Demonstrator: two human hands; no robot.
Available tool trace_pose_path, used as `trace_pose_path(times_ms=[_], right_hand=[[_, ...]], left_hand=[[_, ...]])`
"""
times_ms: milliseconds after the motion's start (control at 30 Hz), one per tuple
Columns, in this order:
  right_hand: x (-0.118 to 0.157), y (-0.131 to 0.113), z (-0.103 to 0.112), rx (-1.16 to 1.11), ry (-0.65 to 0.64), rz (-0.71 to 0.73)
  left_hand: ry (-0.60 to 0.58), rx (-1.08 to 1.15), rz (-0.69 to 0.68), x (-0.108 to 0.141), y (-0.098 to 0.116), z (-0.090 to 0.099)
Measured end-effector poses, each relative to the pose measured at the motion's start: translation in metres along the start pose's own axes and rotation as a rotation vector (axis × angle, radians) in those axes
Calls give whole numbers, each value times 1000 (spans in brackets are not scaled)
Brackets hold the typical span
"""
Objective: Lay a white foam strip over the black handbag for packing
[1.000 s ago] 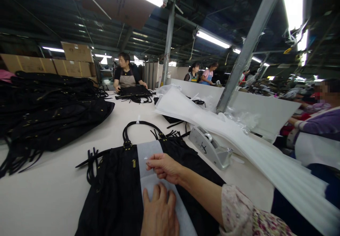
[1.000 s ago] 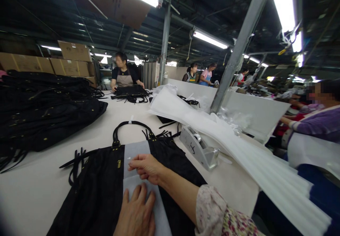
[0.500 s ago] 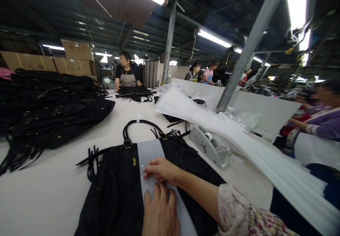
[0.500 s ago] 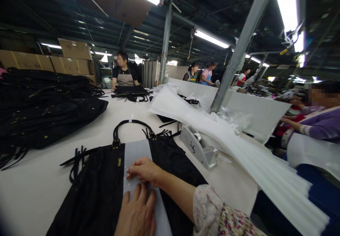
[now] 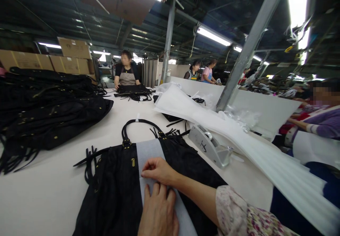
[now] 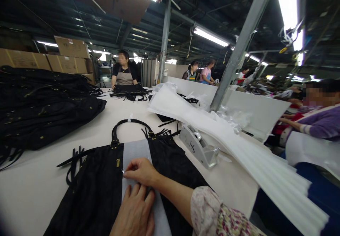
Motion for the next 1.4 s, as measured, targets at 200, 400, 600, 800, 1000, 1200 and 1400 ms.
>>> trace_pose_path(times_ms=[200,400,600,800,1000,1200,1400], right_hand=[[-5,-14,5,380,119,344],[-20,-10,-1,608,221,447],[-25,-17,5,586,77,360],[-28,-15,5,733,-25,391],[-33,-18,0,727,161,372],[3,-56,5,588,76,460],[90,-99,-11,444,-142,557]], left_hand=[[-25,-17,10,-1,0,-1],[-31,19,7,1,-3,-2],[24,37,-20,1,-4,-3],[40,5,-25,0,-4,-2],[70,8,-26,6,-3,0],[151,42,-71,28,-6,12],[537,317,164,100,-99,99]])
Point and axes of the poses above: each hand's wrist, its own x-axis away from the middle knuckle, its own z-axis out of the back of the hand, y = z × x, the point moved 6 cm from there along -x, towards the middle knuckle, and after that the axes turned 11 degrees about y, right-handed, at the moved point
